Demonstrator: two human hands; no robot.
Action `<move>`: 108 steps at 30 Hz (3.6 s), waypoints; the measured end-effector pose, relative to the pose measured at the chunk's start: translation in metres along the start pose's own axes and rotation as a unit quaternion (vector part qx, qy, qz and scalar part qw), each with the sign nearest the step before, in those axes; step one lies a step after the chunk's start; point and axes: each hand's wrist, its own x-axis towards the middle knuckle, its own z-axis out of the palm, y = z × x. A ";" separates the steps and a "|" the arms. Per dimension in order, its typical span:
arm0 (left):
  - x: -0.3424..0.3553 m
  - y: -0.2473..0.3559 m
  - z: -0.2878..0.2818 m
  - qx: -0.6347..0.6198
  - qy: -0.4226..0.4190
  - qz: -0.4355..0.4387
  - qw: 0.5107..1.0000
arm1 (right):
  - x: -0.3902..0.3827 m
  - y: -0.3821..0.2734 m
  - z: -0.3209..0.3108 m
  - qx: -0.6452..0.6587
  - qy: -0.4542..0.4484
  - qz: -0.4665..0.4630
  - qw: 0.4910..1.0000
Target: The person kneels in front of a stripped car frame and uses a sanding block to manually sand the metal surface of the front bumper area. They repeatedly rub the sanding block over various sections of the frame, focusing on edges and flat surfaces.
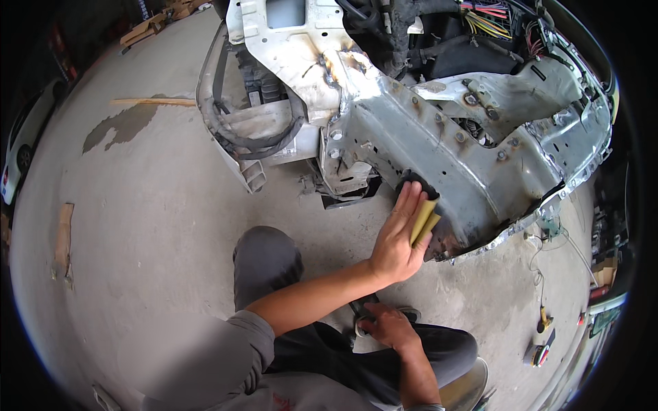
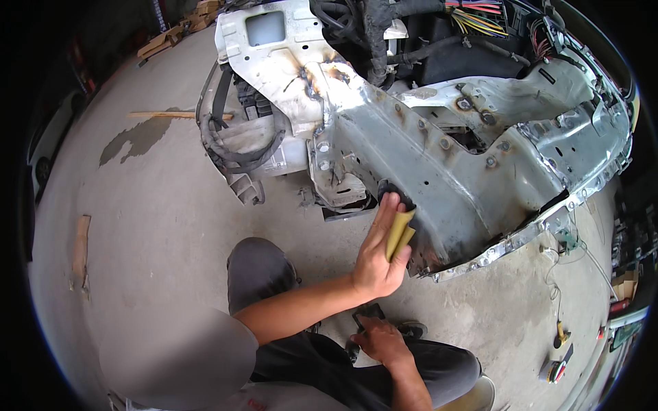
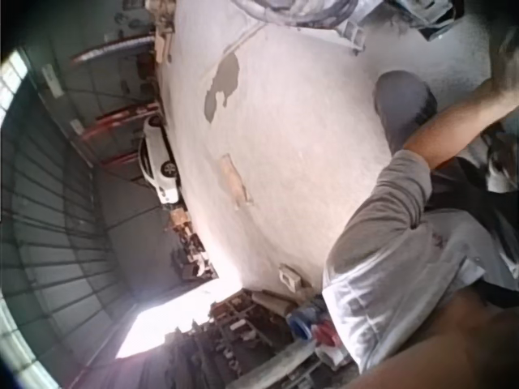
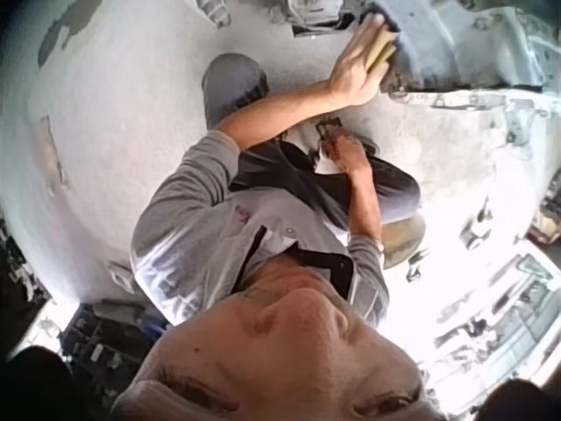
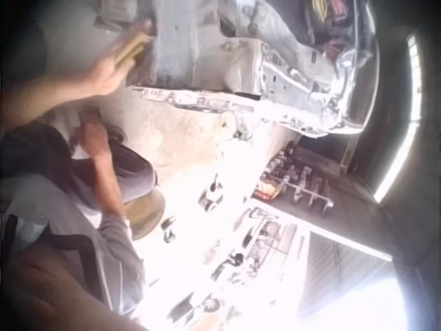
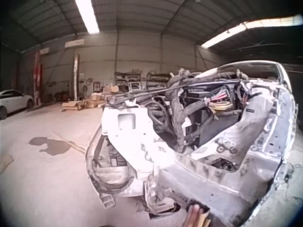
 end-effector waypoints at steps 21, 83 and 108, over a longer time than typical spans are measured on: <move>-0.044 0.014 0.006 -0.029 -0.085 0.096 0.991 | 0.006 0.013 0.017 -0.045 0.003 -0.052 0.998; 0.000 -0.037 -0.021 0.210 -0.025 0.025 0.977 | -0.005 0.001 0.007 -0.010 -0.006 -0.018 1.000; 0.027 -0.078 -0.044 0.189 -0.004 -0.198 0.962 | -0.003 -0.005 0.004 0.004 0.006 -0.009 1.000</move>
